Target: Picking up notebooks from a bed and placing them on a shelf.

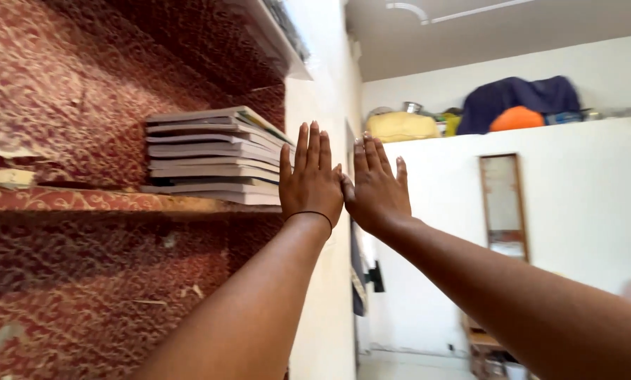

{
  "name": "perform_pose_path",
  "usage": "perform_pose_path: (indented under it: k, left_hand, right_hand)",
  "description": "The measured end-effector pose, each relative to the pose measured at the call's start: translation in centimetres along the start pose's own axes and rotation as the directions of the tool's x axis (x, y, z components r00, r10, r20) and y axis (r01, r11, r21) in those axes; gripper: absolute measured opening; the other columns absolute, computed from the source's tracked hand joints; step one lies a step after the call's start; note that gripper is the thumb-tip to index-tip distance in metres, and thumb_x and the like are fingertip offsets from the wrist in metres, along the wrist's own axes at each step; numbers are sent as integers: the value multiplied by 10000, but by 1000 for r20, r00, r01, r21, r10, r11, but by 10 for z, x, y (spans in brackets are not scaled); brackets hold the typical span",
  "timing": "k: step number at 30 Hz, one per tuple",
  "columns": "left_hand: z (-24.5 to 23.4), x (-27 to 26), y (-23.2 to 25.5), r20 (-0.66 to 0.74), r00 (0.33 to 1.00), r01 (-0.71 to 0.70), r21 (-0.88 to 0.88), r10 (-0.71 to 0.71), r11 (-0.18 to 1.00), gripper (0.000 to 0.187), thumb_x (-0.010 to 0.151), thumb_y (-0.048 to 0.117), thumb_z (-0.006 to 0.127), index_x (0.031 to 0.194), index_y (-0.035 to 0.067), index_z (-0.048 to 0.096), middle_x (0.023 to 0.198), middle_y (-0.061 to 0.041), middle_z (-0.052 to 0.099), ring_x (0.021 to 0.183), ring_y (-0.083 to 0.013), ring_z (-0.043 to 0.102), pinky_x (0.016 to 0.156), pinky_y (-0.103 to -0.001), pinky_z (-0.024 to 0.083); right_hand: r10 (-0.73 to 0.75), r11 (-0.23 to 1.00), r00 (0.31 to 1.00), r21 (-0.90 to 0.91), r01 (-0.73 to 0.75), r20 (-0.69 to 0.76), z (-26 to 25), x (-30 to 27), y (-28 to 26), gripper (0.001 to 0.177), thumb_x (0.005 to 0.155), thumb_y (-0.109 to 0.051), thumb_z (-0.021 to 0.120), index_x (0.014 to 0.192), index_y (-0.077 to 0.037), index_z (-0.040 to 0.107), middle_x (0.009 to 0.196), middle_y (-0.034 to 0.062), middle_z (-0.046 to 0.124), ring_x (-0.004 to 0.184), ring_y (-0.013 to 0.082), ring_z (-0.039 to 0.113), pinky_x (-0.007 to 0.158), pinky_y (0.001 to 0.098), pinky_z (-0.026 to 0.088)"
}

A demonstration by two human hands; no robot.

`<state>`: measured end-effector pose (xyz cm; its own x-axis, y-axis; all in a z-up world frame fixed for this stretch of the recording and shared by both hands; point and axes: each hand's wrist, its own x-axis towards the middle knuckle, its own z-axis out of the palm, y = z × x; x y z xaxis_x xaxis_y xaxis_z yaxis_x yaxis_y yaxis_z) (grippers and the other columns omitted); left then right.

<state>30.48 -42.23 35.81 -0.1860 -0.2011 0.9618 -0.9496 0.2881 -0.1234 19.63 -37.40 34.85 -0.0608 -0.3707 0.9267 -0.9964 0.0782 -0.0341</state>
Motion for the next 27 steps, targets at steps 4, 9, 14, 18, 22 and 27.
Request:
perform_pose_path:
  k: [4,9,14,18,22,27]
  left_hand:
    - [-10,-10,33,20,999,-28,-92,30,995,644,1048,417,224,1621,137,140,1716,-23,-8,1560,-172,-96,1232,-443,-37]
    - [-21,-23,85,56,995,-73,-202,86,977,643,1052,421,218,1618,121,158,1713,-30,18,1562,-178,-81,1239,-441,-40]
    - [-47,-36,147,60,985,-130,-355,162,926,641,1050,422,221,1609,112,171,1712,-33,33,1563,-177,-71,1240,-437,-34]
    - [-68,-44,202,41,983,-134,-507,179,852,653,1034,430,228,1597,104,175,1702,-34,41,1550,-166,-69,1233,-434,-27]
    - [-96,-49,254,16,979,-149,-626,204,766,654,1037,435,244,1596,98,196,1703,-41,63,1557,-164,-50,1240,-435,-11]
    - [-128,-61,314,-42,973,-183,-741,228,646,653,1038,436,273,1580,74,232,1697,-59,103,1560,-176,-11,1242,-434,15]
  right_hand:
    - [26,995,1000,-92,-24,13,-26,-22,24,736,1023,-469,366,1609,-83,142,1704,99,71,1570,218,28,1225,542,53]
    - [-23,985,998,-174,11,-63,-51,-51,74,729,1028,-460,390,1588,-22,231,1690,177,147,1575,287,109,1249,437,139]
    - [52,955,998,-289,-62,-43,-92,-82,122,719,1037,-485,366,1561,-8,249,1653,210,163,1541,318,116,1219,450,137]
    - [63,927,997,-366,-78,-51,-133,-105,161,714,1029,-466,376,1558,3,273,1653,211,202,1543,316,158,1233,442,163]
    - [94,871,994,-479,-105,-48,-176,-126,202,705,1033,-467,371,1551,4,289,1647,221,211,1540,324,175,1225,446,167]
    - [115,828,992,-546,-129,-59,-229,-155,239,689,1032,-445,417,1530,21,318,1635,241,242,1531,346,210,1226,437,194]
